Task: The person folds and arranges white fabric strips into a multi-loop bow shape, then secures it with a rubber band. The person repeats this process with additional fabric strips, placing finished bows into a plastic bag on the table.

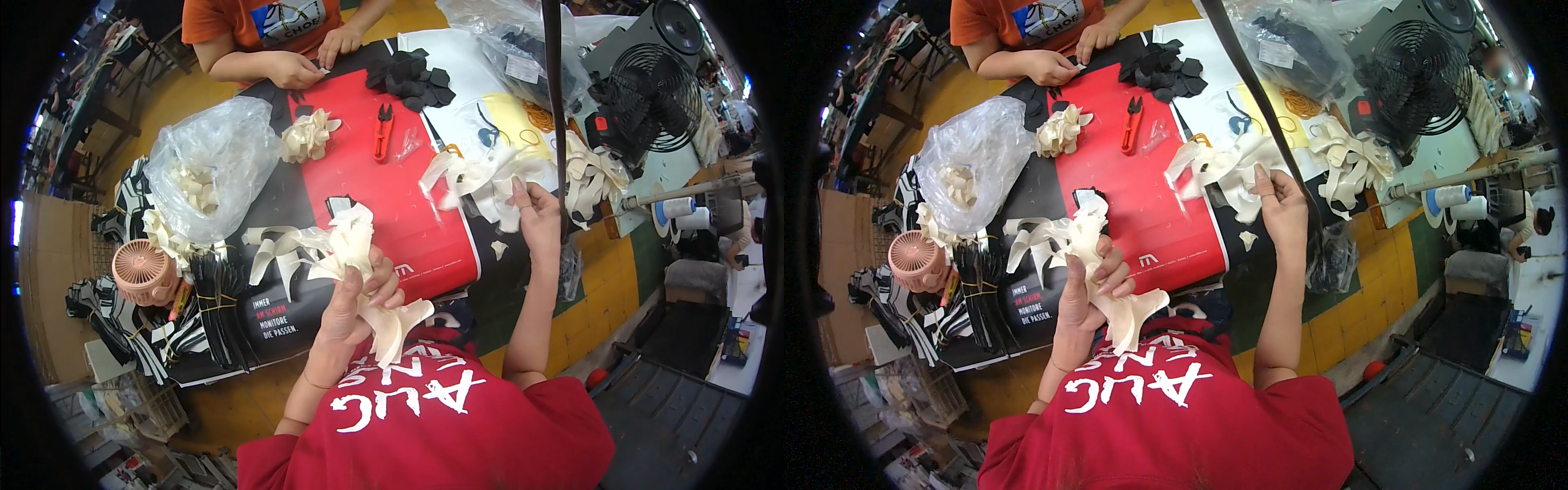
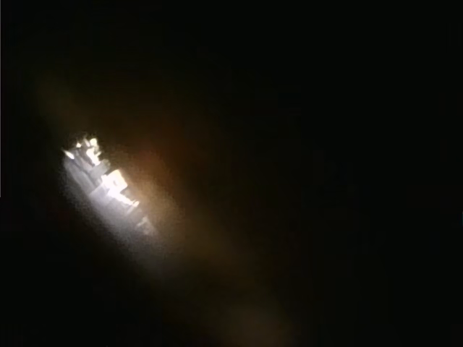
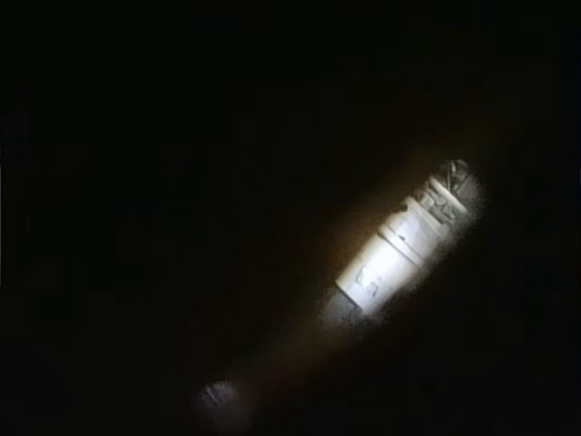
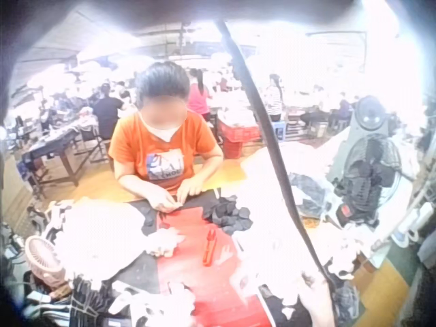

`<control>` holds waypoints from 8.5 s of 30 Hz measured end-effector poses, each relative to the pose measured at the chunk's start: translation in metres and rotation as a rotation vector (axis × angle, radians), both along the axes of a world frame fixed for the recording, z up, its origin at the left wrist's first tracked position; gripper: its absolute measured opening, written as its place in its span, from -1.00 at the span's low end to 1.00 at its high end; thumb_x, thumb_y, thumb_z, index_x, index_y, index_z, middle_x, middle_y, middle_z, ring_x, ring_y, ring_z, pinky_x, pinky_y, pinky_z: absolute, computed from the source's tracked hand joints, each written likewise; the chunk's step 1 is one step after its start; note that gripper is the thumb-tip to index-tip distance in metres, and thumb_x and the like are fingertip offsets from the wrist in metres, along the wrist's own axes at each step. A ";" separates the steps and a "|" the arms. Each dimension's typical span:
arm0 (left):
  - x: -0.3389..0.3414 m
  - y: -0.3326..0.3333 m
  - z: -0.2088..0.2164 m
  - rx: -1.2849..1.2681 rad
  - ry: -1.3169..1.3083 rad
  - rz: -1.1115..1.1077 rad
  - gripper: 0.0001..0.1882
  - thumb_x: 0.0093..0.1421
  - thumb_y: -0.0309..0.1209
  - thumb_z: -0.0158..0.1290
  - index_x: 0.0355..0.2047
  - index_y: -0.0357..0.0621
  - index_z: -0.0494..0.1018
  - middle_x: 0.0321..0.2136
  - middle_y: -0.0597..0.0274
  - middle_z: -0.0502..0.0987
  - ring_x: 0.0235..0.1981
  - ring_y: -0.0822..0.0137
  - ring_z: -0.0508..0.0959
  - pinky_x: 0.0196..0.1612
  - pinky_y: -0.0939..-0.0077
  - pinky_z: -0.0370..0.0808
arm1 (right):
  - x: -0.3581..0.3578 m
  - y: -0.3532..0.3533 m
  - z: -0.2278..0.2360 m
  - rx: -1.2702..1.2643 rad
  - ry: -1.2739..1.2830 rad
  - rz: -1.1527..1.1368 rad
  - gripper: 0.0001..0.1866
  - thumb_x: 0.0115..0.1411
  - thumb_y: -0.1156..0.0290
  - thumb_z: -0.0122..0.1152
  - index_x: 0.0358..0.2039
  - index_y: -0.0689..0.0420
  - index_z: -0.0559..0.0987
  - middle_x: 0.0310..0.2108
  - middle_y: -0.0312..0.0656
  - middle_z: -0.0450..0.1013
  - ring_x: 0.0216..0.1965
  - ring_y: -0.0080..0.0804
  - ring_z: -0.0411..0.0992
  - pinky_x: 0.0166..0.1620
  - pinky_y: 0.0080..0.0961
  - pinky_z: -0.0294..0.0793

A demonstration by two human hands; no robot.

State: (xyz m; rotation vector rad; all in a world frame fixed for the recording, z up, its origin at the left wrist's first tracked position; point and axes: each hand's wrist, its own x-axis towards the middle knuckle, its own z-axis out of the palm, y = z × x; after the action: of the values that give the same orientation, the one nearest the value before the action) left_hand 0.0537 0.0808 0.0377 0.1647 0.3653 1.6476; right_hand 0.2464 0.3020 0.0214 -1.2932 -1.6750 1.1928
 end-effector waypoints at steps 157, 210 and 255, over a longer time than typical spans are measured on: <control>-0.003 0.151 0.055 -0.343 0.422 0.309 -0.82 0.16 -0.45 0.15 -0.27 -0.25 0.43 -0.55 0.47 0.31 -0.65 0.65 0.18 -0.51 0.68 0.28 | -0.064 0.024 0.030 0.227 -0.010 0.536 -0.48 -0.03 0.31 0.42 -0.06 0.20 0.46 -0.29 -0.11 0.50 -0.13 -0.27 0.44 -0.05 -0.32 0.36; -0.085 -0.166 0.074 -0.060 0.428 1.080 -0.74 0.33 -0.27 -0.07 -0.10 -0.20 0.30 -0.57 0.44 0.33 -0.66 0.61 0.22 -0.41 0.63 0.22 | -0.205 -0.129 0.040 0.532 -0.101 0.851 -0.52 0.16 0.15 0.19 -0.02 0.22 0.44 -0.31 -0.06 0.45 -0.22 -0.20 0.45 -0.16 -0.29 0.38; 0.002 0.124 0.054 -0.301 1.348 0.271 -0.73 0.10 -0.39 0.19 -0.25 -0.32 0.49 -0.41 0.22 0.51 -0.39 0.47 0.50 -0.32 0.55 0.47 | -0.043 0.005 0.064 -0.060 0.168 0.650 -0.65 0.30 0.33 0.07 0.02 0.23 0.39 -0.37 -0.26 0.49 -0.37 -0.57 0.45 -0.31 -0.58 0.43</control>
State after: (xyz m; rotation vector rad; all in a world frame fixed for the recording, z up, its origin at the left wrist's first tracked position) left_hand 0.0558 0.2052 0.0914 1.0374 1.6875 1.4962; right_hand 0.2032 0.3071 0.0850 -0.6553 -2.0096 1.6738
